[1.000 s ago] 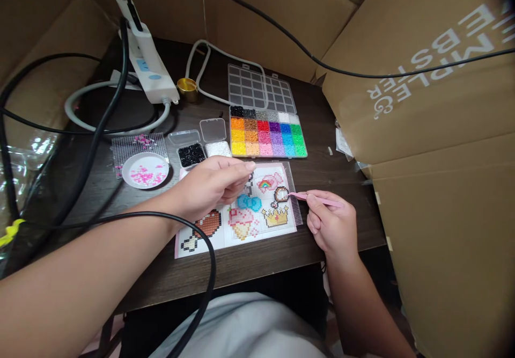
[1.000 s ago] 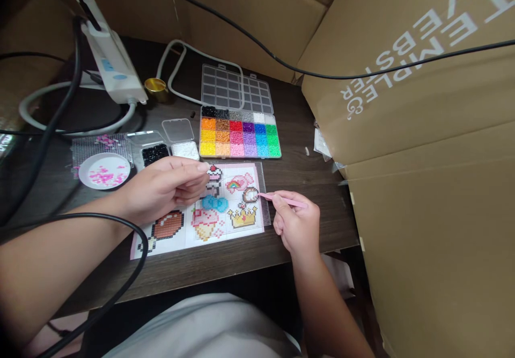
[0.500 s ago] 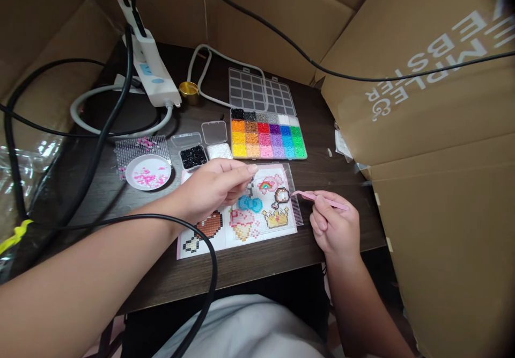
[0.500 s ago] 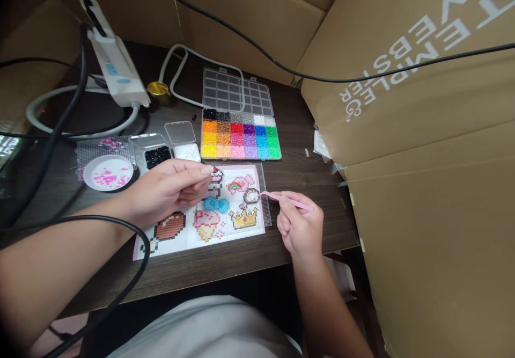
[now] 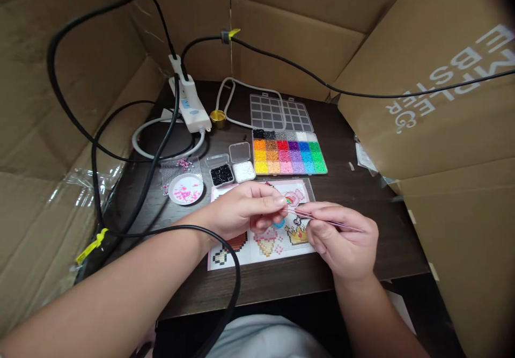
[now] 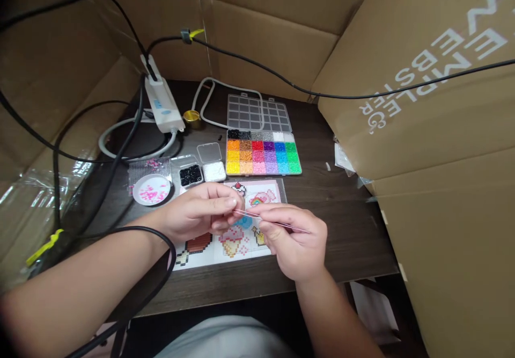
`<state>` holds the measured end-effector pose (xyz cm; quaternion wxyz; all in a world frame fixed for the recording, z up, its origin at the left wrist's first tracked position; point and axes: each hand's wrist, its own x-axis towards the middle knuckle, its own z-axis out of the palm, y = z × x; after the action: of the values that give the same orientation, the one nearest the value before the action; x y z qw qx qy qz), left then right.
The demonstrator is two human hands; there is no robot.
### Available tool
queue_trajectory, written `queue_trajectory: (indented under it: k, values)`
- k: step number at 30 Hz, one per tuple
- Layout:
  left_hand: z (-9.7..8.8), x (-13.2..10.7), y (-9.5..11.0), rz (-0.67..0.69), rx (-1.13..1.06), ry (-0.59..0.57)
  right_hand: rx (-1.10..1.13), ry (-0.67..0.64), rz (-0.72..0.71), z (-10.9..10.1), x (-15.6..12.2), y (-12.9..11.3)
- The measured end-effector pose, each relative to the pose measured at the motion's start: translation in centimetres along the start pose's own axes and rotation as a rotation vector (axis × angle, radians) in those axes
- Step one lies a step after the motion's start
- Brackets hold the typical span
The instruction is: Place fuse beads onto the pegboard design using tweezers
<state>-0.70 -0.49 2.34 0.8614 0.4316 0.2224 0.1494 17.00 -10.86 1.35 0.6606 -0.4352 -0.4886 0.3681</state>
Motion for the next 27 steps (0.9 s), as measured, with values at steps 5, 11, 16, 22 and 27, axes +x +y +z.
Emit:
queue_trajectory:
  k: [5, 11, 16, 22, 27]
  values:
    - [-0.11, 0.13, -0.10, -0.002, -0.040, 0.015, -0.004, 0.003, 0.001, -0.11, -0.16, 0.61]
    - [-0.34, 0.20, -0.22, -0.003, -0.084, -0.044, 0.103, 0.057, 0.029, -0.03, -0.01, 0.42]
    - [-0.57, 0.06, -0.50, -0.016, -0.116, -0.069, 0.138, 0.044, 0.049, 0.26, 0.13, 0.43]
    - [-0.58, 0.20, -0.53, -0.013, -0.155, -0.043, 0.158, 0.055, 0.110, 0.51, 0.24, 0.45]
    - [-0.47, 0.25, -0.39, -0.013, -0.155, -0.031, 0.163, 0.058, 0.111, 0.50, 0.28, 0.52]
